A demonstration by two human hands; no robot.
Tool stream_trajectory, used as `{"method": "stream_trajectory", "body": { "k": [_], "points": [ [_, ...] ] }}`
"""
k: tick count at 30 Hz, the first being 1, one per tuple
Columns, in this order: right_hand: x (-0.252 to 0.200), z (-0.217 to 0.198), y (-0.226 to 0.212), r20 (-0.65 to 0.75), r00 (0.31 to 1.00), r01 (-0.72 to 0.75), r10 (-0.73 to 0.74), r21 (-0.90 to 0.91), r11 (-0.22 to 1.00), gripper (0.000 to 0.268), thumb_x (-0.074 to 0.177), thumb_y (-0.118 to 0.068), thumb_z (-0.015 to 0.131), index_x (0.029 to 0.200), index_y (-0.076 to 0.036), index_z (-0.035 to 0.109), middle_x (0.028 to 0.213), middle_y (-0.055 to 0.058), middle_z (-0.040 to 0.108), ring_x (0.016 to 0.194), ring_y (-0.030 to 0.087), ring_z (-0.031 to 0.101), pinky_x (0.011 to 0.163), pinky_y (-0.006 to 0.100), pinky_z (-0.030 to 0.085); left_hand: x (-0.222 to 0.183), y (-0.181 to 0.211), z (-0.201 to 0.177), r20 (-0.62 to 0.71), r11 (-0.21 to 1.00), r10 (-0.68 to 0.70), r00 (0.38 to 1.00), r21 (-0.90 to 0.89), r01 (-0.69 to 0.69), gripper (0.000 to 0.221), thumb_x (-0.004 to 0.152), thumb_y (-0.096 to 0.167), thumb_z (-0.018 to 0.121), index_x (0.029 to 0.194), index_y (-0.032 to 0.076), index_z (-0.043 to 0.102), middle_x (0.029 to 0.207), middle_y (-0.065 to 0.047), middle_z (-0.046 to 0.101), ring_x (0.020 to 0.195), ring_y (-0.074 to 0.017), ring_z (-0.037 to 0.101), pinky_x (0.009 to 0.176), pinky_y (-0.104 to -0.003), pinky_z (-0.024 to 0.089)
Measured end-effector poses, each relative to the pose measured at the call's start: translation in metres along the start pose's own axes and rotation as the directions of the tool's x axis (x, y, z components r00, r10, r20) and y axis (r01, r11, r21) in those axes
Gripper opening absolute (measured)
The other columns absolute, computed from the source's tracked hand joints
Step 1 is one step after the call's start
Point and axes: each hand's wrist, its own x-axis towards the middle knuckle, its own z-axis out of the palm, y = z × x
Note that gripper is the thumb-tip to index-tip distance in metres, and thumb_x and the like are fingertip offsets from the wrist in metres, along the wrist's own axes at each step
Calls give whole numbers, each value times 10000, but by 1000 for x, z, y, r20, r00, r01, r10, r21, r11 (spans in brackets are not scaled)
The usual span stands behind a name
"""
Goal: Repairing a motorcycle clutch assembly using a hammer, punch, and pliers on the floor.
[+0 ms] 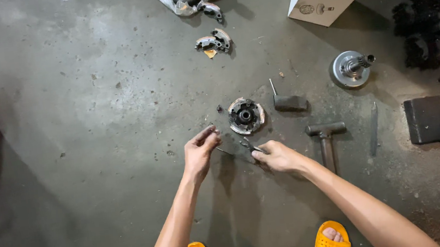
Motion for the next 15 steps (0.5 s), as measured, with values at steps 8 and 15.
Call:
{"method": "stream_trajectory", "body": {
  "k": [8,15],
  "points": [
    [-18,-4,-36,128,982,144,-138,-37,989,306,1005,-222,582,753,-55,628,633,85,606,649,216,577,659,363,503,-3,16,14,236,915,97,967,362,-180,285,770,51,880,1048,75,820,966,-135,802,864,-152,732,774,-307,611],
    [-19,-10,-38,104,986,146,-132,-142,979,355,1035,-249,563,754,-48,643,615,89,605,626,231,563,644,371,485,-9,21,17,418,854,83,905,439,-281,222,773,70,880,989,90,835,899,-101,796,867,-137,684,816,-347,570]
  ]
}}
